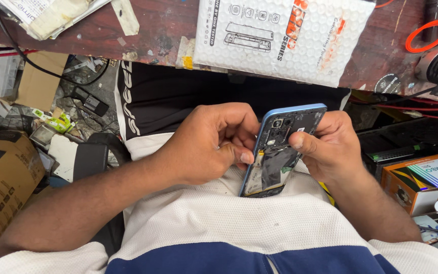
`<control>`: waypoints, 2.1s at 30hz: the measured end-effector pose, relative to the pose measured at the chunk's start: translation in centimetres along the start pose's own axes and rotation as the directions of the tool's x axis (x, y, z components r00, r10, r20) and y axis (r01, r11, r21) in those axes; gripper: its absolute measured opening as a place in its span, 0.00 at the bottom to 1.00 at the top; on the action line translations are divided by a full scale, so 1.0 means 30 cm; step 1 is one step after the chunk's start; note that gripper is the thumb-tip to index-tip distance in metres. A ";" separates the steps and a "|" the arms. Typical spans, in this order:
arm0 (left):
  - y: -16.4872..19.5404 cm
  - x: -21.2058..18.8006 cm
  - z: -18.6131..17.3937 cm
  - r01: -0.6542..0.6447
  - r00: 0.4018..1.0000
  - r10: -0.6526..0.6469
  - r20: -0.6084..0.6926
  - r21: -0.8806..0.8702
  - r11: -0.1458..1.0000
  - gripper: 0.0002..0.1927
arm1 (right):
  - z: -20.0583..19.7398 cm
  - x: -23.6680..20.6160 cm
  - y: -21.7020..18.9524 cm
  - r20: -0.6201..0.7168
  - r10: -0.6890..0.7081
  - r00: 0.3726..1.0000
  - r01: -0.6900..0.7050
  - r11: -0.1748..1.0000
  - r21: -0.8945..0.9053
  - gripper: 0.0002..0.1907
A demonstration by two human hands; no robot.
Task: The person works on a disassembled smartphone at a cluttered workbench. They peel black adhesive film from the phone's back housing, use tweezers to work along the frame edge, press and align the back cover, and handle the phone's internal battery compartment while checking the assembly.
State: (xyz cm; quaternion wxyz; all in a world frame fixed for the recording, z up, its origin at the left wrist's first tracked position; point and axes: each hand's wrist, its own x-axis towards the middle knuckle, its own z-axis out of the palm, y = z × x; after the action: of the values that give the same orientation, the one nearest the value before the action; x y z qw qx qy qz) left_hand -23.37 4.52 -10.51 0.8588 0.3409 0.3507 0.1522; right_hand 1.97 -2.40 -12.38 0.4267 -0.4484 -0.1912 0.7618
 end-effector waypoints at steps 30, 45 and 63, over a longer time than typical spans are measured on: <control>0.014 -0.006 0.011 -0.018 1.000 0.018 0.024 0.002 1.000 0.12 | -0.032 -0.022 -0.005 0.061 -0.043 0.997 0.042 0.999 0.022 0.10; 0.022 0.003 0.013 -0.018 0.999 0.018 0.026 0.022 1.000 0.12 | -0.026 -0.020 -0.017 0.051 -0.049 0.998 0.049 0.999 0.001 0.10; 0.109 -0.035 -0.047 -0.635 0.750 0.654 0.098 0.387 0.669 0.18 | 0.128 -0.150 -0.317 0.792 -0.253 0.555 0.826 0.058 -0.561 0.09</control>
State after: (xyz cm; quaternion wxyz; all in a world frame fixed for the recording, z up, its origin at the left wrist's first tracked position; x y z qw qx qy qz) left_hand -25.20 7.01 -8.47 0.6528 0.6055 0.2518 0.3793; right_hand 4.32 -0.39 -1.62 0.2921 -0.2740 -0.8439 0.3570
